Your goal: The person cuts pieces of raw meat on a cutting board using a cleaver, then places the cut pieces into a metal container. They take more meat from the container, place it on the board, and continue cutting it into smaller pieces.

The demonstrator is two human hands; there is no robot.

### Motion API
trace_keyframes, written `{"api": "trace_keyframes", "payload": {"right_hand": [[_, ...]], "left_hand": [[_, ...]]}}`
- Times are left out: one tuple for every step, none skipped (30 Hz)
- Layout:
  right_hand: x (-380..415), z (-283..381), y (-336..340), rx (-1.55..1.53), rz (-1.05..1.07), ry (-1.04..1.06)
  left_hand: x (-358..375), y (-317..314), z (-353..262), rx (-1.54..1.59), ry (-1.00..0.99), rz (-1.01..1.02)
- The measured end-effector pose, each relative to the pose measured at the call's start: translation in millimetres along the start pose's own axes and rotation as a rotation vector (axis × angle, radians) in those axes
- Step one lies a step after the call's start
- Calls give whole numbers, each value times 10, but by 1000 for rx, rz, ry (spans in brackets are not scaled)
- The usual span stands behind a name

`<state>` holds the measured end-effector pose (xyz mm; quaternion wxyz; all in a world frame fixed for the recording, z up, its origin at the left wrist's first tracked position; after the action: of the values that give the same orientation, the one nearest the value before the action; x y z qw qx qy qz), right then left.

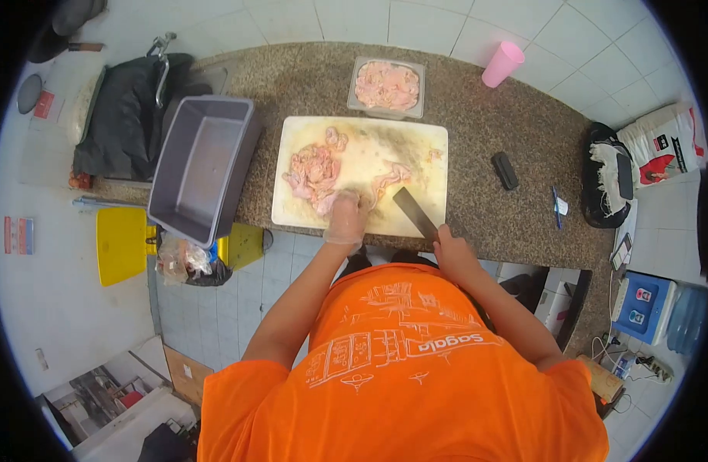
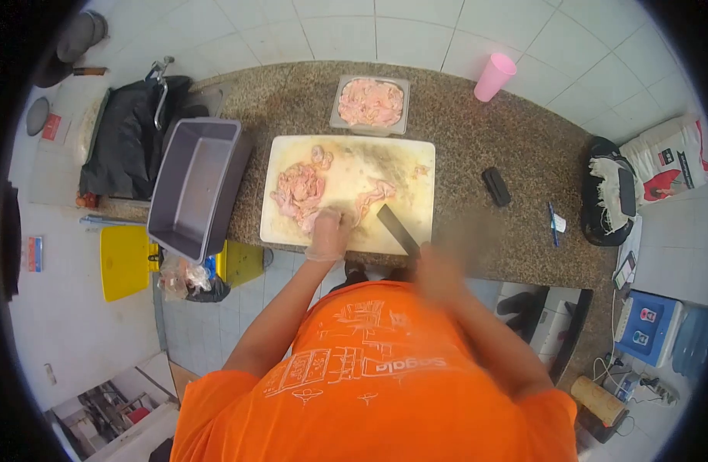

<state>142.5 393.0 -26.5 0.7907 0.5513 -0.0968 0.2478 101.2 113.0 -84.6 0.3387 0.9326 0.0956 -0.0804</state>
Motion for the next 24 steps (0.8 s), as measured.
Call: {"api": "trace_keyframes", "payload": {"right_hand": [[-96,4,72,-22,-64,-30],[-167,-9,120,-48,-119,-66],[-340,-43,159,-85,-168,-61],[-583,-100,169,-124,-213,-58],[-713,-137,140,-166,-259,-57],[-779,-115,100,-167,-234,-13],[-842,-82,68,-169,-212,33],[-895,-52,43,-168,-190,80],[-892,-38,-23,-196,-147,115],[-834,-19,-113,-222,-102,150],[-776,-9,-195,-245,-56,185],[-720,-26,-246,-271,-25,190],[-678,-42,-274,-296,6,199],[-685,-49,-278,-318,33,210],[-725,-53,-248,-391,75,161],[-747,36,-13,-433,8,152],[-741,195,332,-475,-55,141],[-810,277,578,-516,-116,129],[-997,285,763,-396,-224,167],[-1215,299,966,-274,-329,205],[-1415,376,1206,-242,-324,196],[-1567,482,1402,-210,-318,188],[-1698,560,1464,-77,-338,193],[-1827,623,1516,56,-363,197]], "left_hand": [[-39,1,-79,-29,-45,38],[-25,-11,-157,-58,-85,83],[-16,-34,-246,-87,-122,131],[-30,-122,-161,-125,-62,126],[-75,-250,-9,-167,-5,124],[-175,-277,-1,-211,44,112],[-226,-285,-11,-198,87,100],[-281,-296,-23,-185,129,85],[-333,-272,-85,-171,176,70],[-348,-263,-110,-10,312,98],[-332,-264,-143,153,448,127],[-300,-296,-149,319,585,155],[-322,-320,-132,347,592,128],[-379,-340,-114,377,595,98],[-467,-349,-100,408,596,67],[-642,-311,-176,482,541,76],[-891,-216,-316,554,492,86],[-1151,-120,-457,627,443,96],[-1446,-38,-577,657,417,93],[-1763,43,-687,688,392,87],[-2054,134,-816,587,348,135],[-2311,200,-875,484,305,182],[-2563,144,-700,359,228,232],[-2809,14,-408,231,145,282]]}}
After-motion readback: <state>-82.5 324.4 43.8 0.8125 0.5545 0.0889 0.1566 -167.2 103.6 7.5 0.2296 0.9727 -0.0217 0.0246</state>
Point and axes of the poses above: each hand's wrist, its own x-axis away from the middle knuckle, its own y-axis out of the back of the hand, z = x × y, the point moved 5 cm from there along -x, towards the middle knuckle, and after that the axes turned 6 degrees about x, right-handed, at the moved point
